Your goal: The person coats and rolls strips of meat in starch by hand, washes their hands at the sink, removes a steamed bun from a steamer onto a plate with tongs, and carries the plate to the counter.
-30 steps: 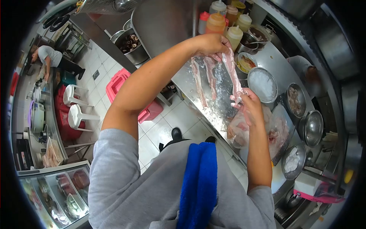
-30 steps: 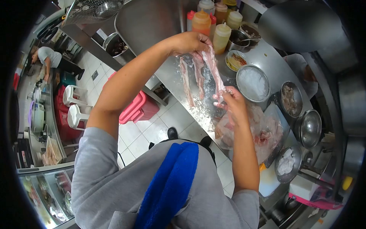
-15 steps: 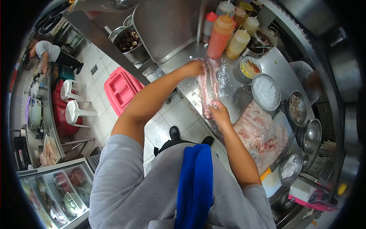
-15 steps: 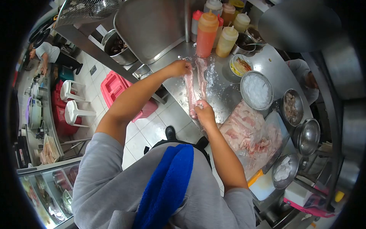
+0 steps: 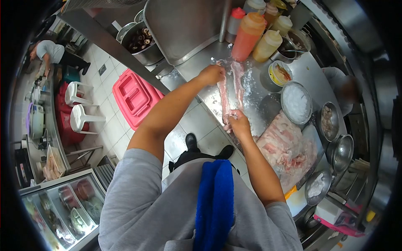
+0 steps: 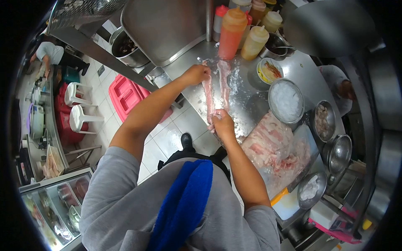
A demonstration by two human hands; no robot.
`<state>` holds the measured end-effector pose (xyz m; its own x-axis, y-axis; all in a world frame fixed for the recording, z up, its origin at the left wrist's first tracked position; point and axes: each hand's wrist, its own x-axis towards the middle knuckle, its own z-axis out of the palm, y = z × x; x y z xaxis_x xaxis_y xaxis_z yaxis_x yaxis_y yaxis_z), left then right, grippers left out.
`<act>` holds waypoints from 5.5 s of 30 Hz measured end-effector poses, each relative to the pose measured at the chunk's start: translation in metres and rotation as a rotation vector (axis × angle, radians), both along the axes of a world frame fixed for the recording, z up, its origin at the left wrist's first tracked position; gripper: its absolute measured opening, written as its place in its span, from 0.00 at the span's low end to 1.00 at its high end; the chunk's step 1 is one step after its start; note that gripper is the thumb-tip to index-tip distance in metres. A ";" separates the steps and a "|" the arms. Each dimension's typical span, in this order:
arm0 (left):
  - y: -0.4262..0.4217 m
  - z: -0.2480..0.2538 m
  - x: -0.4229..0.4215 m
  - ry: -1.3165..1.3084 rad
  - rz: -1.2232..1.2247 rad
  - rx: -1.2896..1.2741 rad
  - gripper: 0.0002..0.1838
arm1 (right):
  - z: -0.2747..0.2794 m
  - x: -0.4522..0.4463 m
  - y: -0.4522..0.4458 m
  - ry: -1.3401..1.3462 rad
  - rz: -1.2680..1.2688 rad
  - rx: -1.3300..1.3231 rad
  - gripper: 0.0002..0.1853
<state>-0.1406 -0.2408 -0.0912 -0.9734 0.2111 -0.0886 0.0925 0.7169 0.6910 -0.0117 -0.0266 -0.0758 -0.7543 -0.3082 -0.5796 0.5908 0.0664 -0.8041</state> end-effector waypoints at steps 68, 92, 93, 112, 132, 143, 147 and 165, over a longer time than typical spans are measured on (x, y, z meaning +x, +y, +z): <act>0.036 -0.010 0.086 0.599 0.322 -0.338 0.24 | 0.087 -0.131 0.247 0.694 0.137 0.711 0.12; 0.033 -0.010 0.090 0.613 0.357 -0.306 0.21 | 0.040 -0.139 0.223 0.930 0.605 1.041 0.16; 0.033 -0.010 0.090 0.603 0.354 -0.298 0.20 | 0.036 -0.137 0.222 1.004 0.642 1.061 0.17; 0.051 0.008 0.138 0.581 0.157 0.196 0.17 | 0.015 -0.085 0.007 1.074 0.731 0.395 0.17; 0.056 -0.003 0.135 0.692 0.143 0.069 0.12 | 0.013 -0.034 0.037 1.503 0.824 0.481 0.16; 0.056 0.003 0.134 0.613 0.193 0.205 0.09 | 0.043 -0.057 0.021 1.274 0.652 0.390 0.12; 0.054 -0.004 0.132 0.600 0.176 0.206 0.09 | 0.054 -0.093 -0.005 1.151 0.693 0.383 0.09; 0.051 -0.001 0.125 0.601 0.114 -0.138 0.20 | 0.009 -0.137 -0.025 1.025 0.481 0.370 0.10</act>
